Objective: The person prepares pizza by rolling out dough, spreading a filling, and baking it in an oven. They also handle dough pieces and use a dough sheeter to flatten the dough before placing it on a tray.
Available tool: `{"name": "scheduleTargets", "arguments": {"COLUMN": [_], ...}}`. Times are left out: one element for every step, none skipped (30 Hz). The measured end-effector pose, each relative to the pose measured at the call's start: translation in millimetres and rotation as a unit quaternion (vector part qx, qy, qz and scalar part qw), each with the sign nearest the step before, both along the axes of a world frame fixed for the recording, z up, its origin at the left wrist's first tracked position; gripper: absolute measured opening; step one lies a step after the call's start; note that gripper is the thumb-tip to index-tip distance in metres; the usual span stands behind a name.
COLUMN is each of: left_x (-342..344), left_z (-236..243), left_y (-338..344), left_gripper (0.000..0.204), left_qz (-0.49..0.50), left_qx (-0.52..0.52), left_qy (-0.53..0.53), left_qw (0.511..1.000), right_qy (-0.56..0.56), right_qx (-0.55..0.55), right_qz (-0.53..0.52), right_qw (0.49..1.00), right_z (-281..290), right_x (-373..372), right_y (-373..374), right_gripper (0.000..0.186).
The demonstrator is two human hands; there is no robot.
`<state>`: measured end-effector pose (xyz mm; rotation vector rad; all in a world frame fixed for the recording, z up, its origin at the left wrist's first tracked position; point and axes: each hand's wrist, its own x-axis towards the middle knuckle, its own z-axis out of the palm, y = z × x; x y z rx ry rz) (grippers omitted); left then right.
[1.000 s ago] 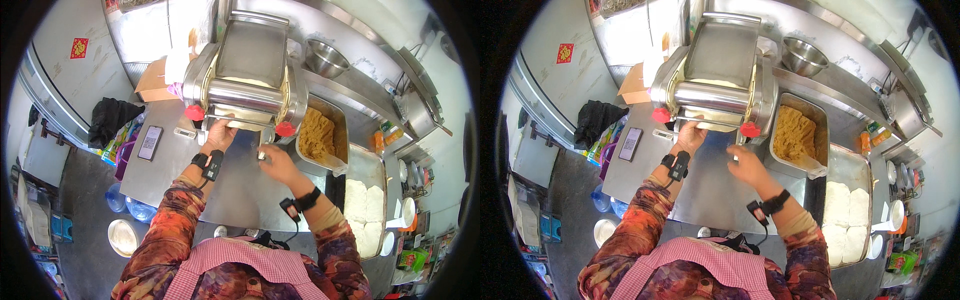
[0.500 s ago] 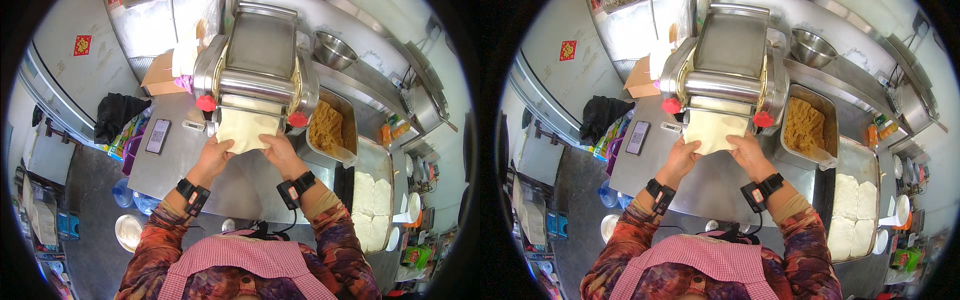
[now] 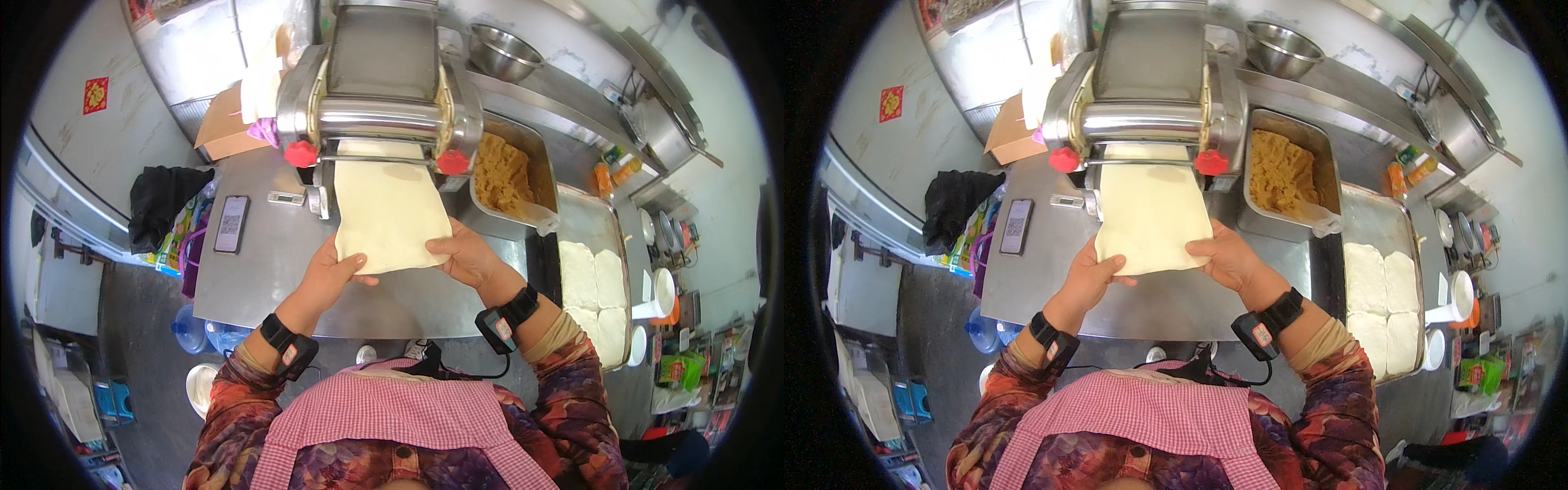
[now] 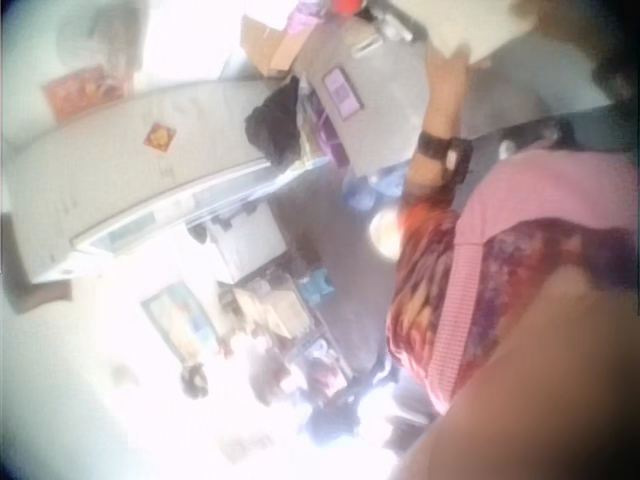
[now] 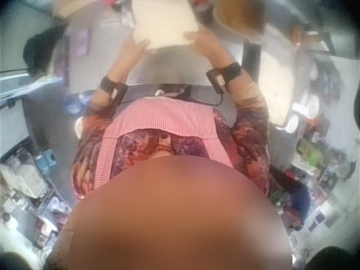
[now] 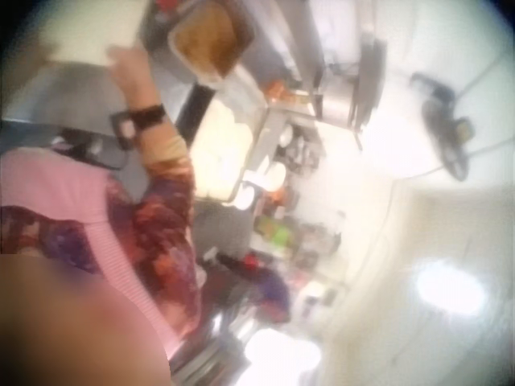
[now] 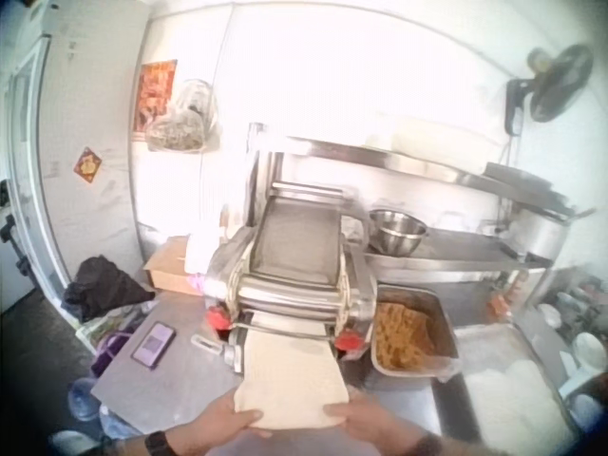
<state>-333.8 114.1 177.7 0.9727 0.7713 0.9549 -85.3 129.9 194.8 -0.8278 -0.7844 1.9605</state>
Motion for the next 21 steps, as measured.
{"name": "scheduleTargets", "arguments": {"left_x": [2.3, 4.7, 6.8, 8.2, 9.3, 11.4, 14.4, 16.3, 24.8, 38.4, 49.7, 65.0, 88.6, 116.7, 142.8, 169.3, 194.1, 218.2, 241.3, 264.3, 289.5], "left_z": [0.0, -0.1, -0.4, -0.8, -1.3, -2.5, -4.0, -3.7, -5.0, -7.4, -6.7, -5.5, -4.5, -3.3, 1.3, 7.5, 16.0, 25.3, 34.3, 42.2, 47.9], "left_y": [-4.0, -6.6, -9.3, -10.8, -8.9, -6.8, -2.2, 6.0, 14.3, 20.2, 25.8, 29.9, 34.8, 35.2, 35.6, 35.7, 39.3, 44.7, 50.5, 56.3, 62.3], "left_gripper": [0.048, 0.048, 0.048, 0.047, 0.046, 0.045, 0.046, 0.046, 0.047, 0.047, 0.047, 0.048, 0.047, 0.046, 0.045, 0.044, 0.042, 0.04, 0.038, 0.037, 0.036], "left_qz": [-0.007, -0.017, -0.033, -0.059, -0.099, -0.158, -0.229, -0.31, -0.382, -0.423, -0.452, -0.482, -0.394, -0.3, -0.24, -0.235, -0.268, -0.296, -0.327, -0.358, -0.398], "left_qx": [0.013, 0.026, 0.062, 0.063, 0.087, 0.124, 0.107, 0.104, 0.077, 0.101, 0.102, 0.11, 0.201, 0.295, 0.34, 0.325, 0.264, 0.2, 0.15, 0.098, 0.034], "left_qy": [0.011, 0.014, -0.016, 0.023, 0.025, 0.011, 0.067, 0.111, 0.19, 0.174, 0.197, 0.2, 0.235, 0.242, 0.227, 0.19, 0.133, 0.077, 0.086, 0.094, 0.062], "left_qw": [1.0, 0.999, 0.997, 0.996, 0.991, 0.979, 0.965, 0.938, 0.901, 0.883, 0.864, 0.846, 0.866, 0.874, 0.881, 0.896, 0.917, 0.931, 0.929, 0.924, 0.915], "right_qy": [0.005, 0.001, 0.001, 0.032, 0.0, 0.0, 0.02, -0.009, -0.019, -0.014, -0.027, -0.033, -0.003, -0.001, 0.005, -0.012, -0.025, -0.069, -0.085, -0.131, -0.177], "right_qx": [-0.003, 0.005, 0.01, 0.032, 0.015, 0.015, 0.024, 0.011, -0.009, -0.023, -0.057, -0.043, 0.005, 0.022, 0.035, 0.049, 0.051, 0.046, 0.046, 0.068, 0.082], "right_qz": [0.004, 0.008, 0.009, 0.023, 0.013, 0.015, 0.028, 0.03, 0.038, 0.05, 0.06, 0.087, 0.099, 0.108, 0.118, 0.108, 0.099, 0.047, 0.046, 0.042, 0.039], "right_qw": [1.0, 1.0, 1.0, 0.999, 1.0, 1.0, 0.999, 0.999, 0.999, 0.998, 0.996, 0.995, 0.995, 0.994, 0.992, 0.993, 0.993, 0.995, 0.994, 0.988, 0.98], "right_z": [3.3, 6.4, 9.0, 11.0, 12.5, 13.5, 15.3, 18.2, 22.8, 28.3, 34.9, 44.5, 56.1, 69.0, 81.5, 92.4, 101.8, 111.3, 115.0, 117.1, 116.8], "right_x": [3.4, 7.9, 12.9, 18.4, 25.5, 32.6, 42.0, 52.4, 65.5, 79.0, 90.4, 106.3, 124.9, 145.8, 166.9, 188.8, 212.2, 237.8, 263.7, 291.4, 320.0], "right_y": [-4.3, -8.3, -12.3, -15.4, -18.6, -20.7, -23.6, -25.2, -30.0, -36.4, -40.7, -48.3, -56.9, -68.0, -77.8, -84.1, -90.3, -99.9, -98.2, -94.9, -89.3], "right_gripper": [0.057, 0.057, 0.057, 0.057, 0.055, 0.054, 0.052, 0.049, 0.049, 0.048, 0.048, 0.052, 0.054, 0.057, 0.059, 0.061, 0.063, 0.064, 0.059, 0.056, 0.053]}}
